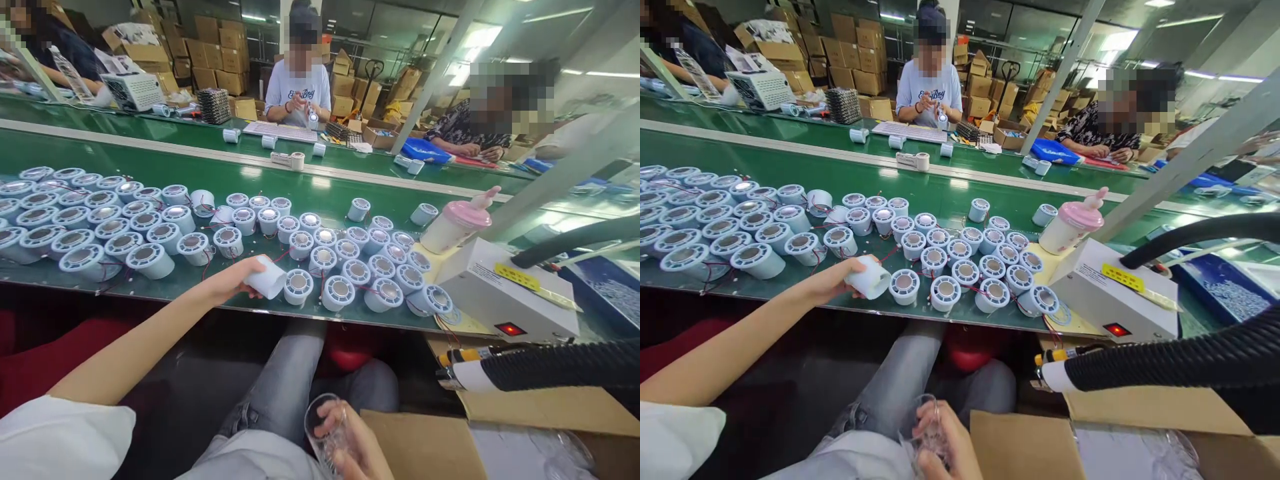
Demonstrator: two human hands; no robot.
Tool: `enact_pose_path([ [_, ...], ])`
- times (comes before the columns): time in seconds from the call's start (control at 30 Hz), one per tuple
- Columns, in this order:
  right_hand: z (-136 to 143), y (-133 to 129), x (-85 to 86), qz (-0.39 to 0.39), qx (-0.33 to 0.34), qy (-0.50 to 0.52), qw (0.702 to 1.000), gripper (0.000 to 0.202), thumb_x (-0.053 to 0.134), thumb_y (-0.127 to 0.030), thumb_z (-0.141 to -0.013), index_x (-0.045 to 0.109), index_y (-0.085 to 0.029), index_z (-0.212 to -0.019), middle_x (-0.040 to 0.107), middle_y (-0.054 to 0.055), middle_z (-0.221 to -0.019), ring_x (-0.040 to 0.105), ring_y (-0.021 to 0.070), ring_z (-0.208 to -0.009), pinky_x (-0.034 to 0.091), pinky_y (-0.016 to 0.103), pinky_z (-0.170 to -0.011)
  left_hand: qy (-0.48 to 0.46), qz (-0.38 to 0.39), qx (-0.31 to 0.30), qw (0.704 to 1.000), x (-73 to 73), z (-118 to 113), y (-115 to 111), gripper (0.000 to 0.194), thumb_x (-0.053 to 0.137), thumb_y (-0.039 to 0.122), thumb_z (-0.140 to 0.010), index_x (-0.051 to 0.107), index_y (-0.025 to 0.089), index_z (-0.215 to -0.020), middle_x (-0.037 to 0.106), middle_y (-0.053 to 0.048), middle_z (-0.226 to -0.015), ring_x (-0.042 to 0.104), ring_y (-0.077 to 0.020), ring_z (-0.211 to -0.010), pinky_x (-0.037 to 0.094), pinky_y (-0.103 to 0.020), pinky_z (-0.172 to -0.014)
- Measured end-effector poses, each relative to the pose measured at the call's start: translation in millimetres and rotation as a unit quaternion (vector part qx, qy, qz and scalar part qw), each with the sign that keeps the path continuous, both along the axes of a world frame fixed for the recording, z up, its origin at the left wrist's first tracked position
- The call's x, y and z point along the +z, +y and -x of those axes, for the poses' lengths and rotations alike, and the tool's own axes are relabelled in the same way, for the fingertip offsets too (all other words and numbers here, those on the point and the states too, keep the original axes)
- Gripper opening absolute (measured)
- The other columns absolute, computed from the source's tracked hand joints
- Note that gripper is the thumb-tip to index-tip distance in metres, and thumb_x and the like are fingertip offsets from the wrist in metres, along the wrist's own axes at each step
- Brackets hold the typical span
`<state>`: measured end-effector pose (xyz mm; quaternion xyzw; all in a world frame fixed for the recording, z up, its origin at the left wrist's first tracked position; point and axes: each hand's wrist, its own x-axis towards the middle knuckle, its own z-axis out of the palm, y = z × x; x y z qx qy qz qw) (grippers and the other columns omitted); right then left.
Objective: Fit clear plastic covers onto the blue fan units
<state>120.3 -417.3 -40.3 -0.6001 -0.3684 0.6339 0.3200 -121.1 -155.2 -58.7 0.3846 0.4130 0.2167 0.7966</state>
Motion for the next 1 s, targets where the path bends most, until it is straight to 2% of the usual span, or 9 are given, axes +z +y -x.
enact_pose_path([
  [0.13, -4, 21, 9.4, -0.001, -0.033, 0.053, 0.998, 0.052, 0.058, -0.068, -0.073, 0.066, -0.026, -0.102, 0.054, 0.006, -0.110, 0.061, 0.0165, -0.087, 0.053, 0.023, -0.078, -0.096, 0.075, 0.069, 0.990, 11.1, 0, 10, 0.035, 0.043, 0.041, -0.067, 0.040, 0.014, -0.089, 0.053, -0.008, -0.076, 0.048, -0.0123, -0.055, 0.031, -0.017, -0.041],
  [0.23, 3, 37, 32.3, -0.101, 0.065, -0.154, 0.981, 0.044, 0.045, -0.056, -0.086, 0.053, -0.035, -0.124, 0.046, 0.005, -0.126, 0.059, 0.0183, -0.104, 0.054, 0.028, -0.090, -0.135, 0.145, 0.025, 0.980, 21.7, -6, -3, 0.039, 0.048, 0.049, -0.075, 0.045, 0.013, -0.092, 0.052, -0.007, -0.073, 0.046, -0.0123, -0.050, 0.027, -0.017, -0.035],
  [0.27, 7, 43, 40.9, -0.169, 0.114, -0.263, 0.943, 0.043, 0.043, -0.050, -0.089, 0.047, -0.037, -0.130, 0.045, 0.006, -0.127, 0.056, 0.0196, -0.109, 0.054, 0.031, -0.093, -0.132, 0.153, -0.028, 0.979, 24.0, -11, -11, 0.043, 0.050, 0.052, -0.076, 0.047, 0.012, -0.092, 0.052, -0.007, -0.073, 0.046, -0.0119, -0.048, 0.028, -0.018, -0.034],
  [0.4, 20, 72, 64.2, -0.346, 0.189, -0.609, 0.688, 0.049, 0.054, -0.027, -0.086, 0.044, -0.037, -0.133, 0.042, 0.012, -0.130, 0.052, 0.0288, -0.111, 0.060, 0.045, -0.083, -0.091, 0.019, -0.298, 0.950, 28.9, -39, -46, 0.043, 0.049, 0.052, -0.083, 0.053, 0.012, -0.094, 0.050, -0.003, -0.074, 0.042, -0.0084, -0.049, 0.031, -0.018, -0.037],
  [0.5, 18, 83, 66.0, -0.307, 0.191, -0.699, 0.617, 0.044, 0.064, -0.016, -0.078, 0.058, -0.032, -0.119, 0.040, 0.012, -0.136, 0.053, 0.0305, -0.103, 0.061, 0.045, -0.074, -0.029, -0.233, -0.390, 0.891, 33.6, -56, -62, 0.026, 0.046, 0.037, -0.088, 0.057, 0.014, -0.092, 0.054, -0.003, -0.085, 0.050, -0.0111, -0.071, 0.042, -0.022, -0.063],
  [0.57, 10, 84, 65.4, -0.262, 0.209, -0.681, 0.652, 0.032, 0.067, -0.010, -0.074, 0.066, -0.027, -0.101, 0.043, 0.010, -0.134, 0.054, 0.0304, -0.104, 0.062, 0.043, -0.074, 0.001, -0.345, -0.372, 0.862, 36.8, -63, -68, 0.020, 0.048, 0.029, -0.087, 0.061, 0.017, -0.097, 0.056, -0.002, -0.097, 0.052, -0.0132, -0.087, 0.041, -0.024, -0.080],
  [0.77, -2, 76, 75.2, -0.081, 0.119, -0.414, 0.899, 0.008, 0.067, -0.026, -0.082, 0.063, -0.021, -0.076, 0.051, 0.005, -0.120, 0.055, 0.0204, -0.107, 0.053, 0.036, -0.092, 0.025, -0.383, -0.243, 0.891, 28.3, -69, -81, 0.042, 0.068, 0.041, -0.076, 0.058, 0.018, -0.111, 0.052, -0.005, -0.103, 0.051, -0.0152, -0.094, 0.041, -0.026, -0.084],
  [0.87, -2, 75, 79.1, -0.065, 0.023, -0.311, 0.948, 0.025, 0.056, -0.033, -0.088, 0.063, -0.020, -0.068, 0.053, 0.003, -0.110, 0.056, 0.0154, -0.103, 0.046, 0.027, -0.092, -0.005, -0.400, -0.192, 0.896, 11.8, -73, -86, 0.068, 0.077, 0.052, -0.063, 0.057, 0.020, -0.121, 0.049, -0.006, -0.102, 0.051, -0.0166, -0.094, 0.044, -0.028, -0.084],
  [1.0, -5, 75, 78.0, -0.017, -0.105, -0.213, 0.971, 0.038, 0.069, -0.050, -0.074, 0.063, -0.019, -0.055, 0.058, 0.003, -0.096, 0.056, 0.0123, -0.089, 0.044, 0.017, -0.065, -0.062, -0.445, -0.185, 0.874, -8.1, -78, -90, 0.065, 0.078, 0.048, -0.063, 0.061, 0.021, -0.120, 0.048, -0.010, -0.112, 0.049, -0.0207, -0.108, 0.042, -0.033, -0.095],
])
